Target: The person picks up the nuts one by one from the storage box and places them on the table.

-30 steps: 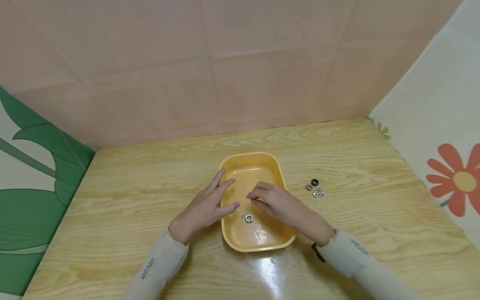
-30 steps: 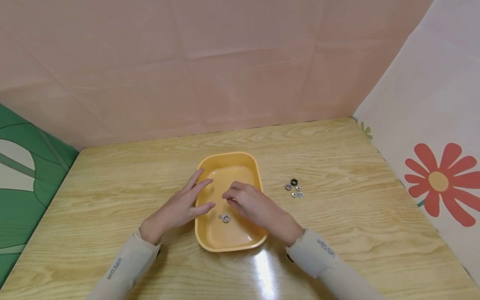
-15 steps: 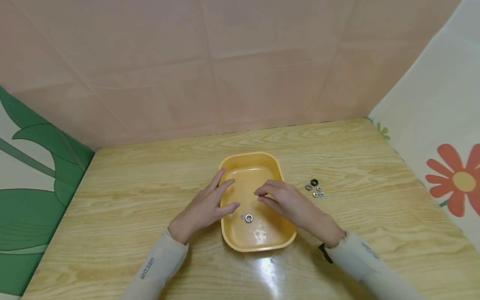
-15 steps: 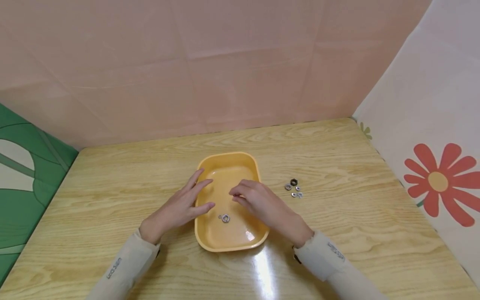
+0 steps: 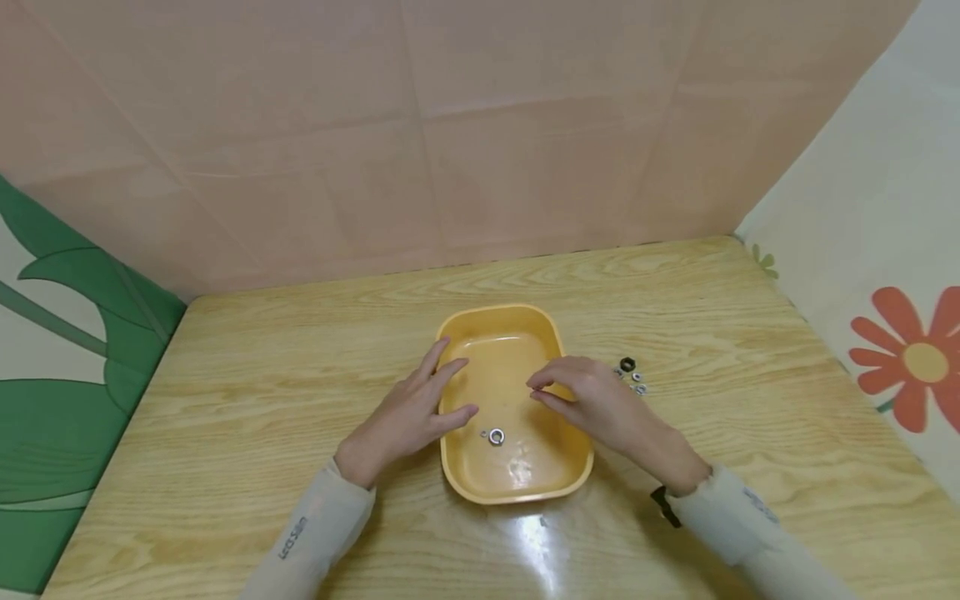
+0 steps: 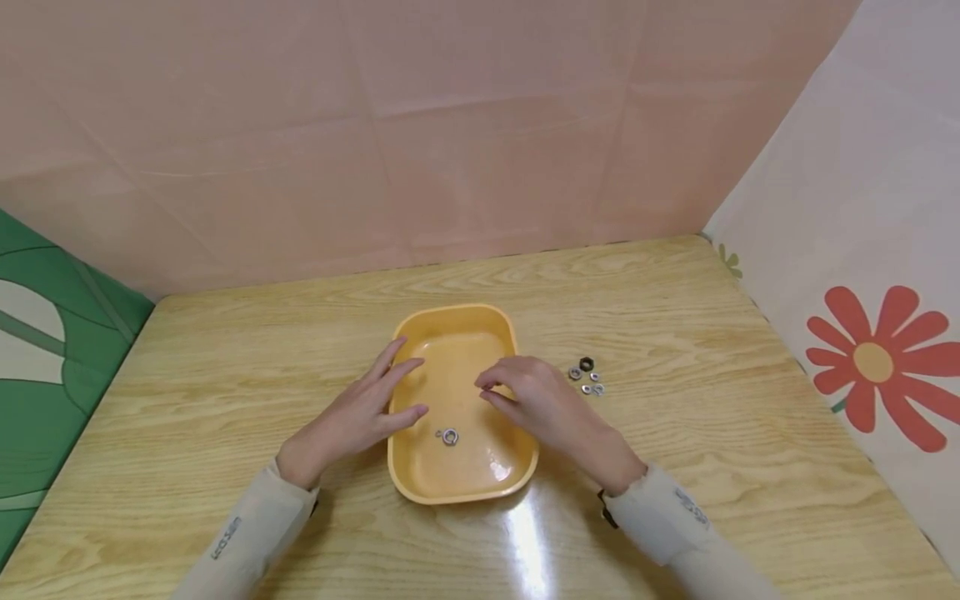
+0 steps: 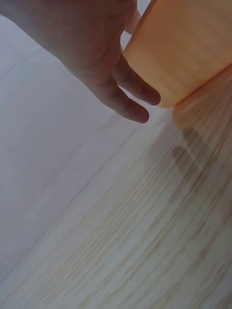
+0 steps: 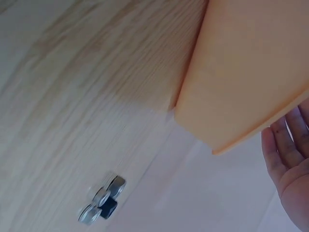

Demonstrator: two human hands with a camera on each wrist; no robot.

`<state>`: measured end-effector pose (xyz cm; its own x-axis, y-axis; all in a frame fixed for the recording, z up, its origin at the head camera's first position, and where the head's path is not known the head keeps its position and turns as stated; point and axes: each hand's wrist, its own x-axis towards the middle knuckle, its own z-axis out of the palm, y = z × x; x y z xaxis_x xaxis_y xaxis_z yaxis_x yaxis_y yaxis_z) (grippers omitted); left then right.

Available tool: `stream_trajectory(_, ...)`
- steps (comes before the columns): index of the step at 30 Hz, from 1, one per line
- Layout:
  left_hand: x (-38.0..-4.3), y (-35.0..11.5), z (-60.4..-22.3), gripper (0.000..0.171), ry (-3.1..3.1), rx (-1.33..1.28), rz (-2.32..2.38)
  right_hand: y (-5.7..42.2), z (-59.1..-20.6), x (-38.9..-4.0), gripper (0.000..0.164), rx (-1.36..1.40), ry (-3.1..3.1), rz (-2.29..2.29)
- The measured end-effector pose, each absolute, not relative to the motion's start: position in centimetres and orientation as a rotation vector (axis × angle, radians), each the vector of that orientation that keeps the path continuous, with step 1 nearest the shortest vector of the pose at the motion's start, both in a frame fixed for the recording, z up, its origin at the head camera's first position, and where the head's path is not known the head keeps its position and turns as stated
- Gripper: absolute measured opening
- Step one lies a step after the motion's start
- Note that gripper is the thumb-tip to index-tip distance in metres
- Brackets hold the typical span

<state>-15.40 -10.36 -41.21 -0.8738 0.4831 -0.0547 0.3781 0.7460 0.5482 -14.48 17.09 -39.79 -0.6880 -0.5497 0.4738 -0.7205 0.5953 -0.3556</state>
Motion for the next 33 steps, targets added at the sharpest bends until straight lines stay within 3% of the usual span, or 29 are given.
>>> stream_trajectory(33,-15.4,-10.3,-41.3,0.070,2.741,0.689,0.815,22.8,-40.4,-15.1,0.018,0.834,-2.476,0.633)
